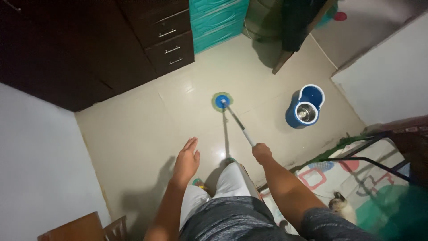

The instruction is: The person assembles a mop by attaching the head to the pole and then uses it to mop the floor in a room with a bed and a cat.

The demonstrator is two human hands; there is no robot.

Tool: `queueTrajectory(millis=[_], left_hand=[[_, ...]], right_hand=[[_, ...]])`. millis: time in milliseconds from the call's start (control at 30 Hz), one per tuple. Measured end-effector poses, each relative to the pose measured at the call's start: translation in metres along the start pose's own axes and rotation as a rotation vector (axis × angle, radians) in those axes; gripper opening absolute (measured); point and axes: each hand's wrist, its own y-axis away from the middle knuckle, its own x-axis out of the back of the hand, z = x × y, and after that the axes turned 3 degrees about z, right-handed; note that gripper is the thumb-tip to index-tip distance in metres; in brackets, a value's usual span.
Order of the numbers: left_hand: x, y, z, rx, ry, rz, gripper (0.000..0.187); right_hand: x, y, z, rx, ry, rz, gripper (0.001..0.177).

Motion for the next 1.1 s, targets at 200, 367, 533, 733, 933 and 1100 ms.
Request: queueTrajectory(millis=[200,367,533,733,933,1100], left_hand=[[0.003,0.009,-0.01,0.079,-0.03,0.0,0.044],[0.001,0.014,-0.011,0.094,-0.015,0.001,0.045],[-0.004,0.023,-0.008,0.094,0.005,-0.033,0.046],[-0.014,0.032,0.001,0.085,-0.014,-0.086,0.047],[-0.01,0.03,0.011,0.033,0.007,-0.123,0.045],[-0.01,0.023,0.021,0.007,-0.015,-0.149,0.047]], right_hand=[[-0.027,-0.005,-0.021,1.11,0.908,-0.07,0.021],[-0.048,0.008,-0.026,1.239,0.994,-0.122,0.027],[-0.066,0.039,-0.022,0.949,0.804,-0.438,0.015],[-0.069,0.085,-0.034,0.375,0.215,-0.398,0.026],[-0.023,0.111,0.002,0.426,0.357,-0.16,0.034],[0.017,0.117,0.051,0.29,0.357,-0.067,0.033]])
